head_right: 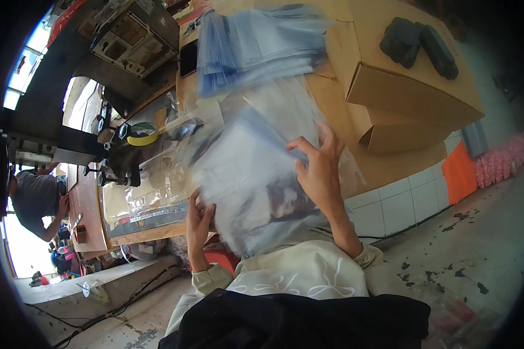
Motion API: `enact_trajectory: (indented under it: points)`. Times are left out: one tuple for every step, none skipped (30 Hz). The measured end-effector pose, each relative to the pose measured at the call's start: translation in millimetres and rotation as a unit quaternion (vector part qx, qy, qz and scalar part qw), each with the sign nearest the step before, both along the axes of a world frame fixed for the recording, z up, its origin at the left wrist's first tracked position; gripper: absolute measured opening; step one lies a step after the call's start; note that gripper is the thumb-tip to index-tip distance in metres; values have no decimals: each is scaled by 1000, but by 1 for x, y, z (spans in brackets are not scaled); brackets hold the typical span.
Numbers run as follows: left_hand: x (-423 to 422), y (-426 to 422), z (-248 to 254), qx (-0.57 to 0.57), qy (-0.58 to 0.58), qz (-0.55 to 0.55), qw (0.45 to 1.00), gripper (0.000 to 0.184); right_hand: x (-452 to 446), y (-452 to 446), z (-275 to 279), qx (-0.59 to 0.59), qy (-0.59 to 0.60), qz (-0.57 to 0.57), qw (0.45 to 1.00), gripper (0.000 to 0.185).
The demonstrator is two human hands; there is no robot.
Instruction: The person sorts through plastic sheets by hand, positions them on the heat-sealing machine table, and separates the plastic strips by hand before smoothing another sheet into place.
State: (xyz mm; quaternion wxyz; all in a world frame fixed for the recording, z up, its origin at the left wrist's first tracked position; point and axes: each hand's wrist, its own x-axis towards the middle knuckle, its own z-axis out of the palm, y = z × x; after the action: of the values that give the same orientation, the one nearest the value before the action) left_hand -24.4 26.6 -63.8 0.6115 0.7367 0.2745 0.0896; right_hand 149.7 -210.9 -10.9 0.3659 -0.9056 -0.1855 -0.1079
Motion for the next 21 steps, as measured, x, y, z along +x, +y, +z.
enact_trajectory:
  points:
    - [0,0,1,2,1,2,1000,51,1,-1,-1,-22,-6,-8,1000,28]
    - [1,-2,2,3,1,4,1000,51,3,-3,-3,-45,-13,-15,999,28]
    - [1,-3,3,3,1,5,1000,50,5,-7,-4,-68,-20,-23,997,28]
    - [1,-2,1,-1,-2,2,1000,50,8,-12,-5,-30,44,6,999,28]
    - [0,0,-1,-6,-5,0,1000,50,12,-17,-5,8,107,35,994,28]
    - [-1,1,-2,-10,-8,-2,1000,50,14,-19,-5,46,170,65,982,29]
    - [-1,0,-2,-9,-5,1,1000,50,14,-18,-4,41,179,81,980,29]
    - [0,-1,1,-8,0,3,1000,50,14,-18,-2,36,187,96,977,29]
    - [1,-3,3,-7,4,4,1000,50,13,-18,-1,31,197,111,974,29]
    - [2,-4,4,1,5,1,1000,50,10,-17,1,-5,155,91,984,28]
    - [2,-4,4,11,5,-1,1000,50,7,-16,3,-40,111,73,990,27]
    - [2,-3,5,20,5,-2,1000,50,3,-13,4,-76,86,69,991,25]
    - [1,-3,7,26,19,-9,999,49,-1,-11,5,-112,61,64,990,24]
    - [0,-2,10,31,33,-18,999,48,-6,-8,6,-148,55,71,985,23]
    - [0,-1,11,35,46,-27,998,48,-12,-5,8,-185,49,78,978,22]
    - [0,-1,10,28,34,-24,999,48,-20,0,15,-167,56,115,978,20]
    - [1,0,9,21,23,-20,999,48,-29,4,26,-149,63,151,975,19]
    - [0,0,7,13,14,-18,1000,48,-43,7,41,-133,60,219,965,19]
    - [-3,8,-7,81,-12,-52,995,49,-55,10,55,-115,57,285,950,20]
    - [-11,22,-30,148,-38,-85,985,50,-62,12,64,-36,59,388,919,21]
    - [-12,22,-38,191,-65,-104,974,50,-65,13,70,45,58,485,872,22]
